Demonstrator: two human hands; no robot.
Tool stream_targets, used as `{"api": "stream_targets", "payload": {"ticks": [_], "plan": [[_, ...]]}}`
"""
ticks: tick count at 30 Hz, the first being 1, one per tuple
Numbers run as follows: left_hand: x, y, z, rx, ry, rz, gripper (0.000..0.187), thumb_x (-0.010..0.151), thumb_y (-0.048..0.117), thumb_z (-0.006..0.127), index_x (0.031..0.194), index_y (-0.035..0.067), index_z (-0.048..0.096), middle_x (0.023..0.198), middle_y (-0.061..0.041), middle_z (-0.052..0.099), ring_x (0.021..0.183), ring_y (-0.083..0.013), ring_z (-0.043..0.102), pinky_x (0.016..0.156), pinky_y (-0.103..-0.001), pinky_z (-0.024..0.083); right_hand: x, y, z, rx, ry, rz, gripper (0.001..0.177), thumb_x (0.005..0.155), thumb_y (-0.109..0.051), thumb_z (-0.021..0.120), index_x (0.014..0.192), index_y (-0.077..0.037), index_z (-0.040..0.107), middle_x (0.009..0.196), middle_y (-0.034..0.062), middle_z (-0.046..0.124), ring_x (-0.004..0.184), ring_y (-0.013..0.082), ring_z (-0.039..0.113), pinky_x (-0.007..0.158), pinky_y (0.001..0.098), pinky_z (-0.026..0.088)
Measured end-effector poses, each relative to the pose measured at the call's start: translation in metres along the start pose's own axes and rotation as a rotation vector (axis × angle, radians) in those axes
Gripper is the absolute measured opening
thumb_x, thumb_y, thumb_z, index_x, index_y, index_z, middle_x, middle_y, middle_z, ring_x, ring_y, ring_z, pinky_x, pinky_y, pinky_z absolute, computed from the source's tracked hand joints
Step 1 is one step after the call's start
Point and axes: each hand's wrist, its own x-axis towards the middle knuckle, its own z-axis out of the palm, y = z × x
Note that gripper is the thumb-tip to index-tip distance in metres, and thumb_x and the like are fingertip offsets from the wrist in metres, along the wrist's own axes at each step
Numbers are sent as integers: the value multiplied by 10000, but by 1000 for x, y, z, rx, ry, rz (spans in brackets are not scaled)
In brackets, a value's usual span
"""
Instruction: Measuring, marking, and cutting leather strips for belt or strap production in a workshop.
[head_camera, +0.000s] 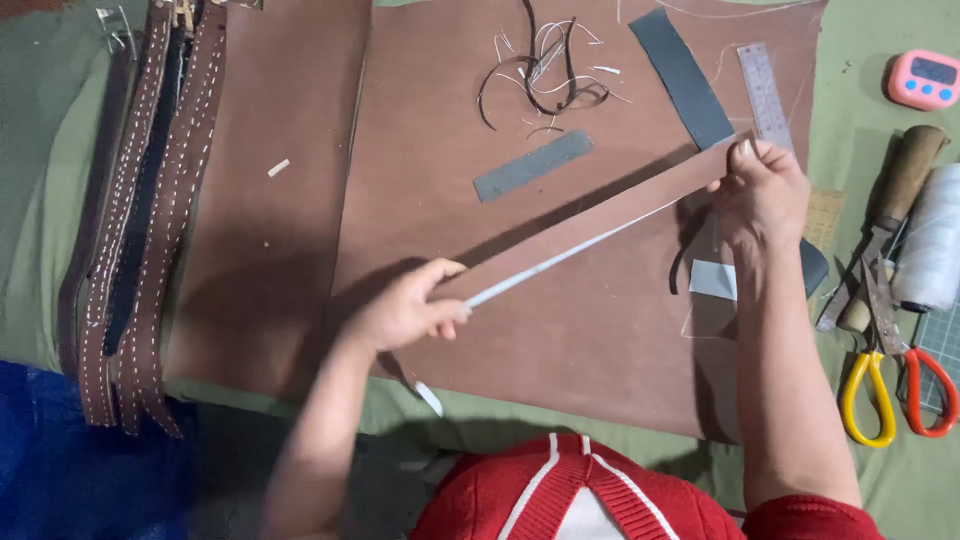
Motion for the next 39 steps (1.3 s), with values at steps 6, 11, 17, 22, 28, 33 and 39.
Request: {"api": "stream_targets", "payload": {"ticks": [6, 11, 17, 22, 28, 33, 39], "plan": [[34, -19, -43, 38, -178, -174, 186, 978, 212, 604, 954, 40, 537, 1021, -179, 792, 865, -228, 797, 593, -249, 544, -7, -11, 4, 17, 320, 103, 172, 1009, 42, 690, 922, -98, 640, 825, 23, 647, 635, 99, 584, 554, 278, 602], [34, -19, -28, -104, -162, -189, 263, 998, 186, 595, 862, 88, 392, 1041, -202, 788, 877, -220, 788, 559, -232, 539, 40, -20, -24, -10, 226, 58, 225, 1046, 32, 657, 853, -83, 663, 704, 12, 553, 583, 97, 502, 535, 255, 533], [36, -40, -47, -222, -150, -102, 211, 981, 170, 606, 1080, 3, 522, 1024, -244, 766, 842, -284, 788, 508, -243, 505, 86, -29, -34, 49, 222, -9, 301, 1048, 56, 672, 779, -72, 633, 623, 24, 471, 552, 118, 454, 546, 280, 504], [32, -22, -65, -112, -17, -165, 437, 955, 163, 619, 1320, -59, 525, 992, -232, 781, 734, -245, 762, 457, -237, 425, 80, -15, -58, -39, 187, -25, 316, 1044, 60, 647, 760, -75, 606, 629, 17, 428, 589, 116, 447, 614, 287, 533], [26, -34, -90, -21, 56, -182, 643, 935, 213, 640, 1486, -56, 447, 978, -181, 768, 723, -175, 735, 475, -228, 421, 29, -9, -76, -430, 196, -97, 342, 1101, -21, 568, 807, -188, 516, 753, -42, 455, 690, 62, 533, 651, 236, 616], [-7, -31, -141, 197, 148, -176, 278, 891, 206, 681, 1113, 42, 718, 884, -115, 803, 649, -155, 727, 492, -233, 429, -66, -20, -41, -159, 80, 11, 162, 1091, -42, 662, 961, -138, 656, 907, 13, 615, 668, 125, 572, 649, 276, 645], [20, -34, -219, 298, 499, -58, 148, 905, 217, 727, 787, 152, 664, 980, -45, 793, 743, -68, 656, 538, -260, 432, -139, 20, 1, 10, 104, 166, 178, 963, 62, 676, 1001, -77, 572, 926, 97, 650, 752, 236, 704, 629, 335, 658]]}}
